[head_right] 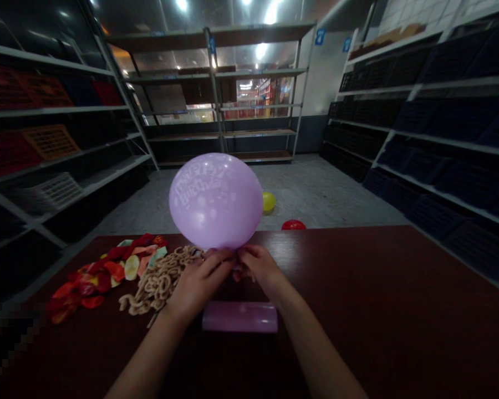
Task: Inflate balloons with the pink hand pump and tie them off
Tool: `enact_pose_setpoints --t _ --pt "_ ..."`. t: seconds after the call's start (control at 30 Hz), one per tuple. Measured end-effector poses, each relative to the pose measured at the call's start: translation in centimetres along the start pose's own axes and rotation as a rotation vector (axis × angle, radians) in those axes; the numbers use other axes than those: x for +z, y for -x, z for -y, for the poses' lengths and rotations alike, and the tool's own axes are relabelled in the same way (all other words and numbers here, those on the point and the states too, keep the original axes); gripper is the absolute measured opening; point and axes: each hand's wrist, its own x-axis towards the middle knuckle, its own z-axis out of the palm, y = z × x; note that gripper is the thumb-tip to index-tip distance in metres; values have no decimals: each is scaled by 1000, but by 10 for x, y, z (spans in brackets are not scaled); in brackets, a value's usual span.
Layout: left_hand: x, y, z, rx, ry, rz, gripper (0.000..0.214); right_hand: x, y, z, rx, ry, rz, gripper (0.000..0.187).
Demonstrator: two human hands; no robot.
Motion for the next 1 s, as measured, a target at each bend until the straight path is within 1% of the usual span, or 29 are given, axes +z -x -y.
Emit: enact_pose_setpoints --t 0.03,0.1,0.2,0.3,0.37,0.43,0.47,0.53,0.6,0.63,0.7,0.77,0.87,0.93,1.0 --pt "-3 1 0 59 -9 3 25 -1 0 0 -3 18 8 31" --pt "-9 0 0 100 38 -4 26 -3 2 2 4 42 36 29" --pt "-16 -2 -2 36 221 -25 24 -3 6 8 38 2 88 29" --pt "-15 -1 -4 -91 473 -80 15 -3 9 15 71 -78 141 32" --pt "-7 0 -5 -233 616 -125 10 -3 11 18 77 -110 174 32" --pt "2 2 -6 -402 681 -157 7 -1 12 19 74 -112 204 31" --pt "7 2 -6 -466 692 -177 7 0 12 19 73 -102 213 31" --pt "13 2 -6 -516 687 -226 6 4 13 19 65 -61 219 30" --pt "14 0 -6 -508 662 -231 4 7 14 18 50 -17 201 29" --pt "13 -1 -6 -500 636 -202 5 9 14 18 37 -7 194 27" --pt "7 -4 -5 -466 570 -102 9 10 15 19 5 -7 192 25" --pt "2 -6 -4 -396 532 -17 16 9 16 20 -31 13 191 28" --pt "1 -8 -2 -324 507 29 22 5 16 22 -83 89 147 34" --pt "4 -7 -2 -322 492 31 14 3 16 23 -103 95 136 35" --pt "7 -6 -1 -337 498 22 7 1 17 25 -103 68 159 36"
